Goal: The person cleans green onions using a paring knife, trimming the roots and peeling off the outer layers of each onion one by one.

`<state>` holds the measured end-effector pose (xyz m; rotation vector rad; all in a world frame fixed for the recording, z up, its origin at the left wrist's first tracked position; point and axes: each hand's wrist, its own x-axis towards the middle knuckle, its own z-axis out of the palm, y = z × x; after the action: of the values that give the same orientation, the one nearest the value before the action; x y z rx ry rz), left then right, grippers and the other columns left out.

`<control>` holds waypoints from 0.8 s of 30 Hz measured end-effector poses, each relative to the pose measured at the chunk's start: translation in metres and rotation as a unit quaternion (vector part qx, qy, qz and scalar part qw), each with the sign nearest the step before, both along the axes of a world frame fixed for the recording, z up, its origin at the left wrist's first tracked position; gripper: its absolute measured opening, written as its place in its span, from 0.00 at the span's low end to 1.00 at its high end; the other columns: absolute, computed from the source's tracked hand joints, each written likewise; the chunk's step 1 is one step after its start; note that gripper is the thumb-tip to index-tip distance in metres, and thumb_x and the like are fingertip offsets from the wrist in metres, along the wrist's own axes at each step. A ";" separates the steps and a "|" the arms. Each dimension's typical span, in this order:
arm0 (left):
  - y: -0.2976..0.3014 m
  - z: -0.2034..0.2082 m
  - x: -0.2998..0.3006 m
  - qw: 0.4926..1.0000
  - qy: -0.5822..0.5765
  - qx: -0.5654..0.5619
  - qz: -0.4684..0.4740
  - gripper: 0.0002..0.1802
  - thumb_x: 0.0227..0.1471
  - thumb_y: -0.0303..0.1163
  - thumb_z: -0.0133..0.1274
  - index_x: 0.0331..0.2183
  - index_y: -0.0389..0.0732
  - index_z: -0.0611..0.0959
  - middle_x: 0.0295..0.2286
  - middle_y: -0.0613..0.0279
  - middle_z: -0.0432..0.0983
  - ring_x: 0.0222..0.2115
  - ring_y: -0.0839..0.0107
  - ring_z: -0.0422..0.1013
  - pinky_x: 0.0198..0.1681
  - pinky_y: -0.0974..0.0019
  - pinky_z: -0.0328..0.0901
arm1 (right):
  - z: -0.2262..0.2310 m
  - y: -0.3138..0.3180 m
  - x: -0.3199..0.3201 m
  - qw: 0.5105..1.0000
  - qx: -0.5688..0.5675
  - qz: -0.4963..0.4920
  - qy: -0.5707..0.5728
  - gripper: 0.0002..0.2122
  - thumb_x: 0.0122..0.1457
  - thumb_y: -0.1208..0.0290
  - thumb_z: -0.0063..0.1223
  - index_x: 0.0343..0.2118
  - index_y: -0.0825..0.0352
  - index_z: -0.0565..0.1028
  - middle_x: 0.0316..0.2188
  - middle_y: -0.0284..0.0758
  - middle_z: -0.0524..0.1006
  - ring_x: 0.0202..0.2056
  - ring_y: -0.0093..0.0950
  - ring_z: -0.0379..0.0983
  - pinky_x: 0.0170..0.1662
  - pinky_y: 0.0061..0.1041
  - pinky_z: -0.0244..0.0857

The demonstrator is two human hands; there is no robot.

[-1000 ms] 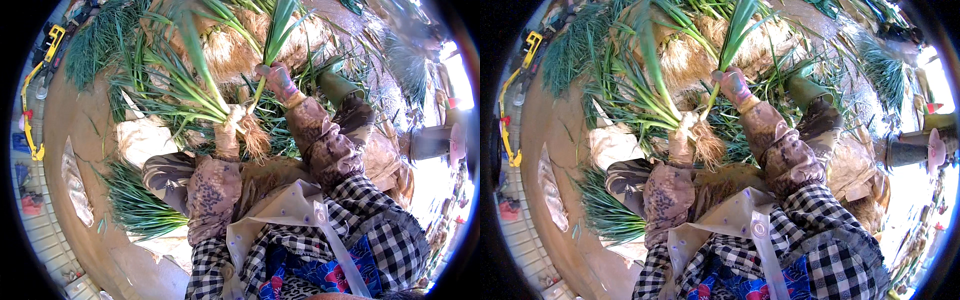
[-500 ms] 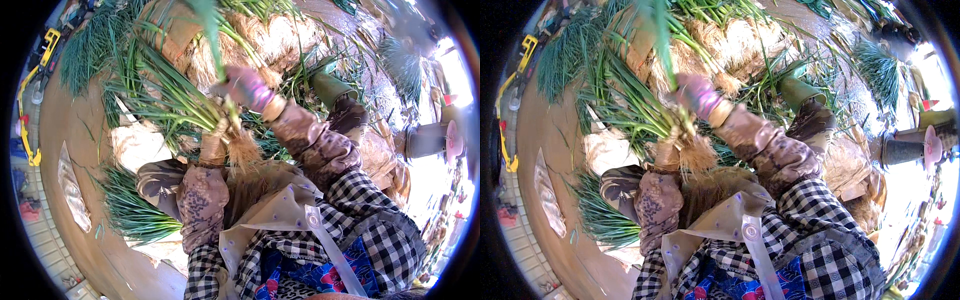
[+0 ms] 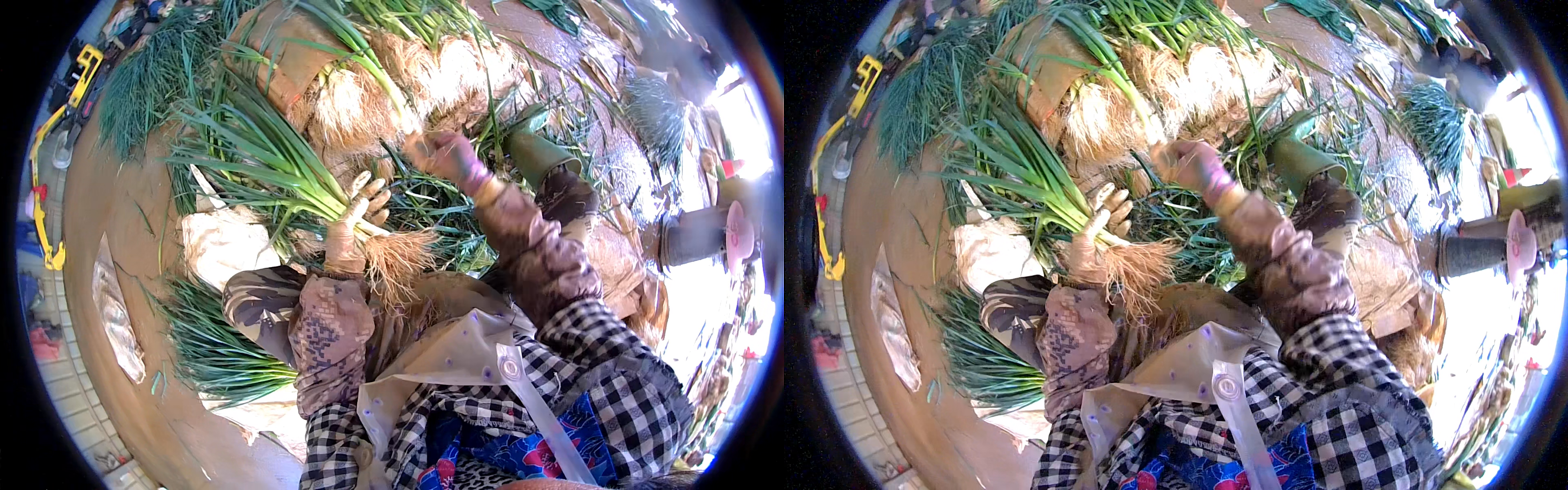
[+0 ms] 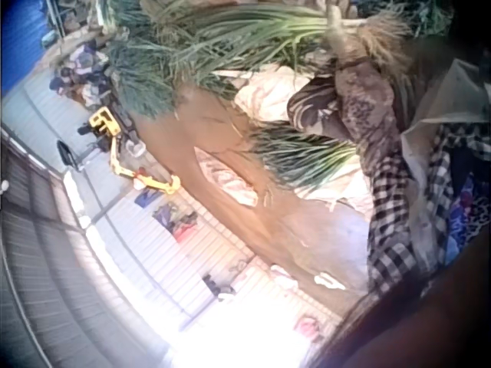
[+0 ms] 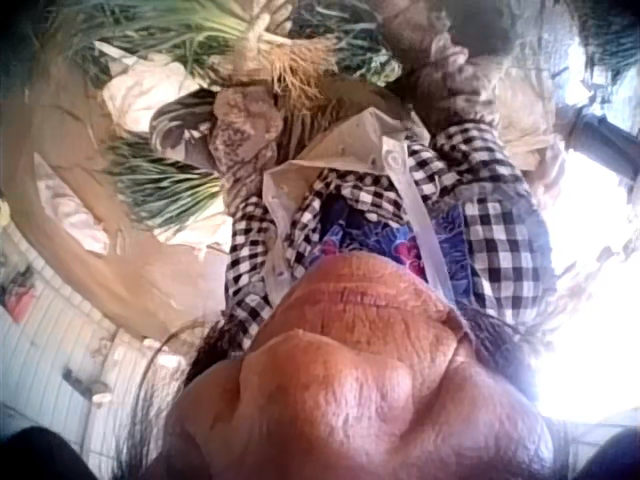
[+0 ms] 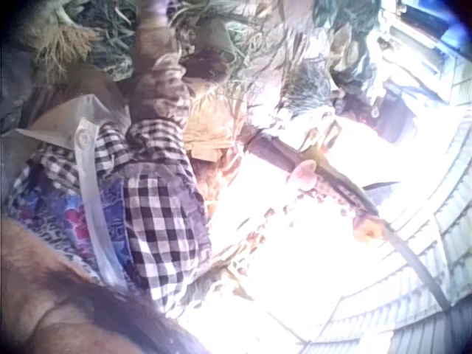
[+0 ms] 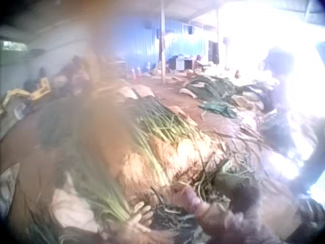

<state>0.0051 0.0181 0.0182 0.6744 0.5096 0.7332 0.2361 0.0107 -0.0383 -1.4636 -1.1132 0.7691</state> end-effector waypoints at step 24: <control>-0.012 -0.020 -0.026 0.975 -0.162 -0.137 0.069 0.12 0.48 0.33 0.43 0.34 0.37 0.67 0.17 0.67 0.61 0.15 0.79 0.56 0.17 0.78 0.54 | 0.063 0.084 -0.102 0.863 -0.093 0.240 0.434 0.18 0.48 0.55 0.46 0.34 0.65 0.68 0.27 0.29 0.71 0.24 0.20 0.67 0.26 0.17 0.59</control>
<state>-0.0209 0.0065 -0.0022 0.2551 0.3490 0.8648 0.1337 0.0948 0.0249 -0.7840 -0.6828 1.7159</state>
